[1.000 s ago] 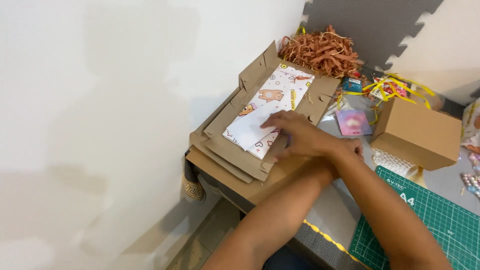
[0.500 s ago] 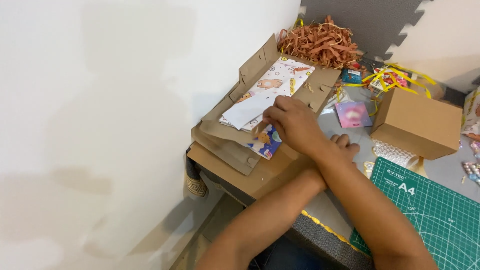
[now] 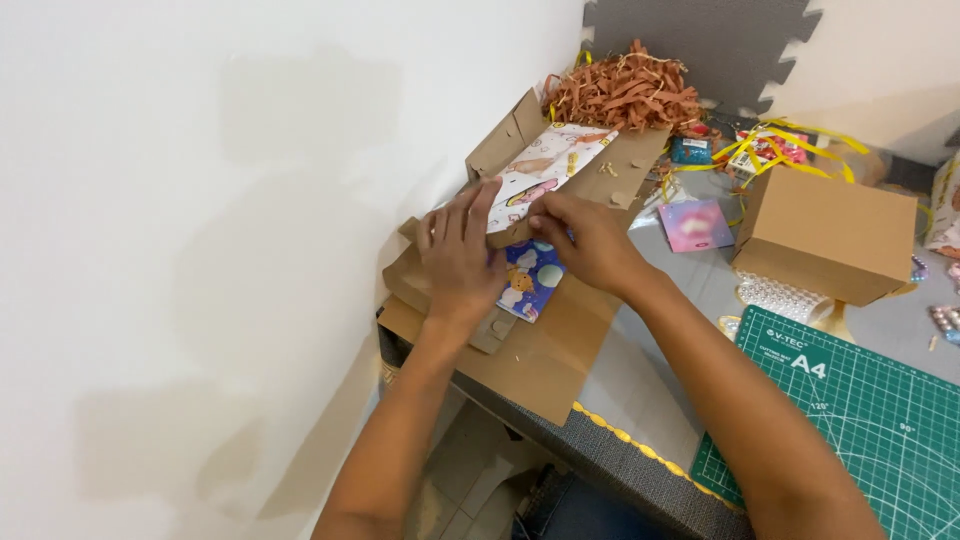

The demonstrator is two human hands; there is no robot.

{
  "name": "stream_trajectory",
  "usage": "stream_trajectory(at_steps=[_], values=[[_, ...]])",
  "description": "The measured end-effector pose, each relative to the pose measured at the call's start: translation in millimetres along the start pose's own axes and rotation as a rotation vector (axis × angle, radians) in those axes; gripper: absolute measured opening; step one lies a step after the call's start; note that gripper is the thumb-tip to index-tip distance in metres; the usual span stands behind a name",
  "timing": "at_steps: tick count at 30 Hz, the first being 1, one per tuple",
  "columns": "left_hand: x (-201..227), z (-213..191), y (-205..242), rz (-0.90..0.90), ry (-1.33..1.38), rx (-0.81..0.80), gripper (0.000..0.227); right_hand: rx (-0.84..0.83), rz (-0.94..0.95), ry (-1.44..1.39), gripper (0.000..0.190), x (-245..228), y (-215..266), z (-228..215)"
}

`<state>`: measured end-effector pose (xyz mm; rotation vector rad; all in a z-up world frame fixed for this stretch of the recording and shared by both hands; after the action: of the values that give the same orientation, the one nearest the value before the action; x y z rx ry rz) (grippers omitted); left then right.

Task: Wrapping a small cardboard box with decorative paper using tape and scissors.

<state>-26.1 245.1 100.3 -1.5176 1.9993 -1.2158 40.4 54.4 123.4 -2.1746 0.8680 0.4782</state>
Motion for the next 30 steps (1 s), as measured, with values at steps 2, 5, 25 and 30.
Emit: stream_trajectory(at_steps=[2, 5, 25, 30], values=[[-26.4, 18.1, 5.1, -0.042, -0.008, -0.031, 0.082, -0.021, 0.029, -0.042, 0.007, -23.2, 0.3, -17.5], [-34.2, 20.3, 10.8, -0.098, -0.043, -0.044, 0.051, -0.084, 0.115, -0.033, 0.013, -22.0, 2.4, -27.8], [-46.8, 8.2, 16.7, 0.038, -0.154, 0.166, 0.032, -0.210, 0.816, -0.011, 0.046, 75.8, 44.9, 32.0], [-38.6, 2.0, 5.8, 0.019, -0.131, 0.150, 0.022, 0.096, 0.828, -0.305, 0.031, 106.8, 38.7, 48.7]])
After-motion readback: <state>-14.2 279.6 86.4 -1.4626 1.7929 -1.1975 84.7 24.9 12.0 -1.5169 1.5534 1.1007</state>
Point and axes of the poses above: each hand's wrist, its own y-axis away from the middle knuckle, its own z-axis out of the palm, x = y × z, the point moved 4 cm from there along -y, towards the middle knuckle, and after that the axes turned 2 degrees about y, right-handed, at the moved point
